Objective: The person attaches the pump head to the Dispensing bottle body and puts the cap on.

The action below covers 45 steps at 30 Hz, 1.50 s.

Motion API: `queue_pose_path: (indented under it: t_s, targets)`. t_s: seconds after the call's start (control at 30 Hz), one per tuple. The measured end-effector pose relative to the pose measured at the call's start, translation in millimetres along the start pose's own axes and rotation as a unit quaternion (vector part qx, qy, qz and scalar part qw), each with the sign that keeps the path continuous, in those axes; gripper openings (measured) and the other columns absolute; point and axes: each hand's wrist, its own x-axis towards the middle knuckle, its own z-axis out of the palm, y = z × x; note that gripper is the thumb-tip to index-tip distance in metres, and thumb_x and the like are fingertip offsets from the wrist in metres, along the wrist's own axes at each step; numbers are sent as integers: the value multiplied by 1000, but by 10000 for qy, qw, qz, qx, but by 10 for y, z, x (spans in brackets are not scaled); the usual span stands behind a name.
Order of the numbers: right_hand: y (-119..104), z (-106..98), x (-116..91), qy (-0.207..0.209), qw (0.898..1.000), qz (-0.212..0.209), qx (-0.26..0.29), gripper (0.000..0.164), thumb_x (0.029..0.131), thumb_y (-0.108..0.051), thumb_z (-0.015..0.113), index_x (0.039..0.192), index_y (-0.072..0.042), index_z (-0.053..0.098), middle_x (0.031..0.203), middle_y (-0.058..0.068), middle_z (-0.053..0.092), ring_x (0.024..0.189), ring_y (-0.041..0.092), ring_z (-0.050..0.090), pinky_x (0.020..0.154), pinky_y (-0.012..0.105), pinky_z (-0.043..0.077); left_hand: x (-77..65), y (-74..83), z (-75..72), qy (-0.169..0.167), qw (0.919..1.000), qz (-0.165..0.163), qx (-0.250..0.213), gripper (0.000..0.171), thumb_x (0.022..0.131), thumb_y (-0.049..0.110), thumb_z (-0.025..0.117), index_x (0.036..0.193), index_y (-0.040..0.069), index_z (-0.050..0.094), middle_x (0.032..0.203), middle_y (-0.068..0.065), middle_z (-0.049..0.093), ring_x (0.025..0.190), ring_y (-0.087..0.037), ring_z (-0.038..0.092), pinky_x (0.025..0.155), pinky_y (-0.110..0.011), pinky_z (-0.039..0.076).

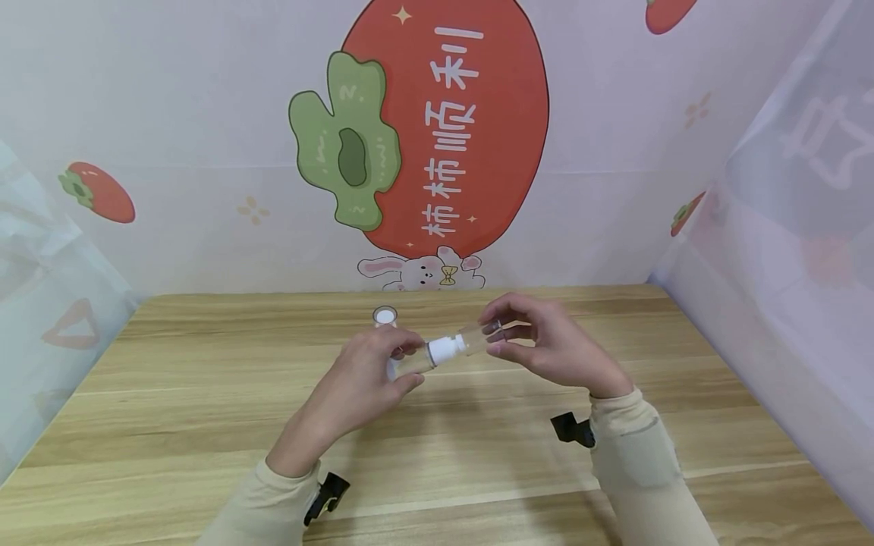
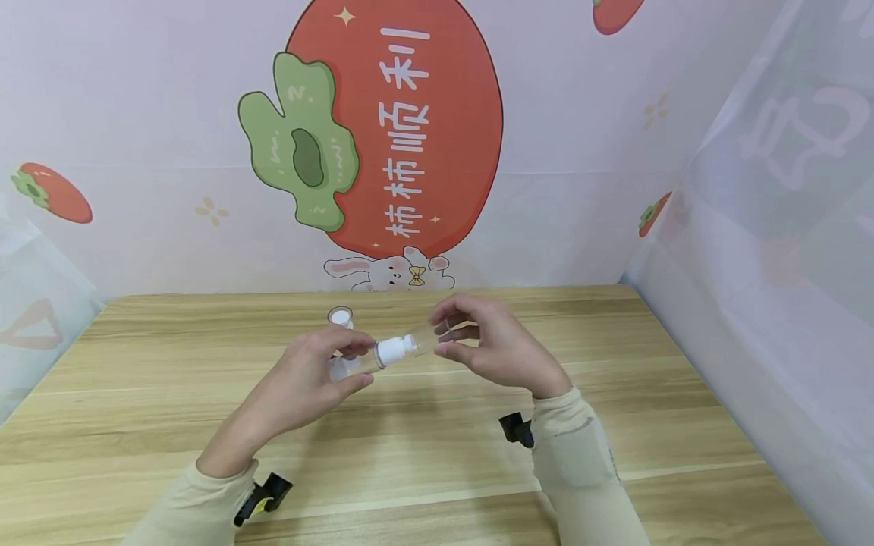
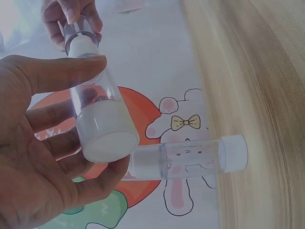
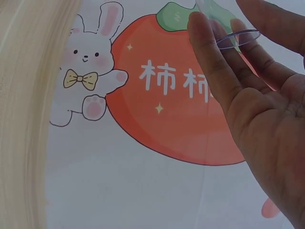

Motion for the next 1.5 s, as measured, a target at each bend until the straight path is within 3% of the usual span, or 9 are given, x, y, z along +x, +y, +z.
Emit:
queue_pose_path:
  t_s: [0.53,0.77,1.5]
  targets:
    - [2,73,30,-87,10000,1,12,32,86,5,77,114,-2,65,108,4,66,101,24,66,89,33,56,-7,17,0,-8,10000,37,-2,33,76,5,88,107,7,75,95,-1,69,82,-15,59,74,-35,51]
    - [14,107,45,-157,9998,-67,65,29,87,5,76,114,0,64,110,12,67,100,23,66,90,33,56,-6,18,2,-22,10000,34,-1,33,76,5,89,107,6,75,95,-1,70,83,-15,60,74,-35,52]
    - [-22,229,82,-255,9996,-130,-19,29,86,4,78,111,-6,66,109,3,65,100,21,67,88,33,57,-8,32,15,3,9998,210,-15,32,76,4,88,106,7,75,95,0,69,83,-15,58,74,-35,50]
